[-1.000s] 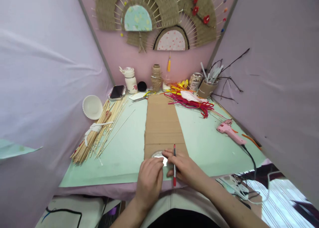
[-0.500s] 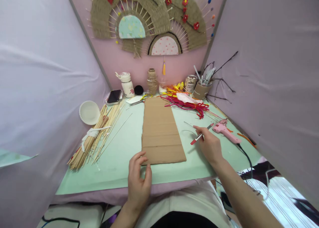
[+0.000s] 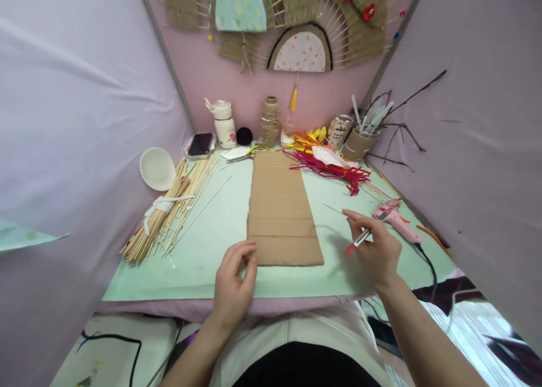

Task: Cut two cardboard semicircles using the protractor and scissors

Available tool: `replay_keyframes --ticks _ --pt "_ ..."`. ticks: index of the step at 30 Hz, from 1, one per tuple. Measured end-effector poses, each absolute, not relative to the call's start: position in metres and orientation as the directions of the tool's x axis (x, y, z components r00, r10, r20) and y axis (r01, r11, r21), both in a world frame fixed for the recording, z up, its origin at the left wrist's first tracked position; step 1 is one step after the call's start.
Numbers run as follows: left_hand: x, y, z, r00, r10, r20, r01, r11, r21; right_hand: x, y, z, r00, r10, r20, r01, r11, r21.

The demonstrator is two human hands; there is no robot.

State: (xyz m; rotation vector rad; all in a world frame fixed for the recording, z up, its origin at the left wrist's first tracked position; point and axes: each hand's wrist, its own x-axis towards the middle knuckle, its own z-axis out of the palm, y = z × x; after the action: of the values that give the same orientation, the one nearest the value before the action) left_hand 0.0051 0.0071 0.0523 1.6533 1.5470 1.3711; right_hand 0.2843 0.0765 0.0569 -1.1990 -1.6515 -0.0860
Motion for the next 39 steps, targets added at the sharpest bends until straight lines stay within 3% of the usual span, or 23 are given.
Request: replay_keyframes --ticks 2,5,8,10,12,15,17,24,30,36,39 --pt "0.001 0.012 0.066 -0.188 0.979 0.078 0.204 -0.039 0.978 0.268 0.065 0.071 -0.062 0.678 0.732 0.486 0.661 -0.572" --pt "-0.003 0.019 0.086 0.092 0.96 -0.263 -0.114 0.272 0.955 0.236 0.046 0.085 -0.36 0.626 0.692 0.169 0.773 -0.612" --pt "-0.004 0.02 0.094 0.405 0.844 -0.351 -0.177 0.449 0.876 0.211 0.034 0.086 -0.507 0.48 0.716 0.019 0.837 -0.547" --pt "-0.003 0.019 0.09 0.414 0.85 -0.327 -0.177 0.427 0.887 0.204 0.032 0.078 -0.536 0.473 0.699 0.051 0.845 -0.532" --pt "-0.002 0.019 0.083 0.247 0.931 -0.268 -0.132 0.307 0.943 0.205 0.033 0.068 -0.529 0.56 0.637 0.195 0.811 -0.552" --pt "0.0 0.024 0.073 -0.082 0.993 -0.082 0.14 0.093 0.986 0.211 0.036 0.052 -0.453 0.735 0.505 0.431 0.676 -0.597" --pt "0.004 0.027 0.069 -0.154 0.988 0.025 0.345 0.03 0.938 0.213 0.036 0.046 -0.43 0.791 0.436 0.518 0.612 -0.598" --pt "0.012 0.036 0.062 -0.09 0.985 0.145 0.757 -0.027 0.653 0.209 0.032 0.04 -0.502 0.763 0.407 0.581 0.647 -0.494" --pt "0.01 0.044 0.064 0.067 0.986 0.152 0.923 -0.119 0.365 0.206 0.03 0.043 -0.516 0.731 0.447 0.565 0.682 -0.464" --pt "0.007 0.044 0.067 0.106 0.988 0.11 0.941 -0.136 0.311 0.194 0.021 0.043 -0.58 0.696 0.424 0.549 0.718 -0.428" --pt "0.006 0.041 0.061 0.089 0.978 0.191 0.943 -0.145 0.299 0.192 0.02 0.039 -0.586 0.691 0.424 0.572 0.723 -0.387"
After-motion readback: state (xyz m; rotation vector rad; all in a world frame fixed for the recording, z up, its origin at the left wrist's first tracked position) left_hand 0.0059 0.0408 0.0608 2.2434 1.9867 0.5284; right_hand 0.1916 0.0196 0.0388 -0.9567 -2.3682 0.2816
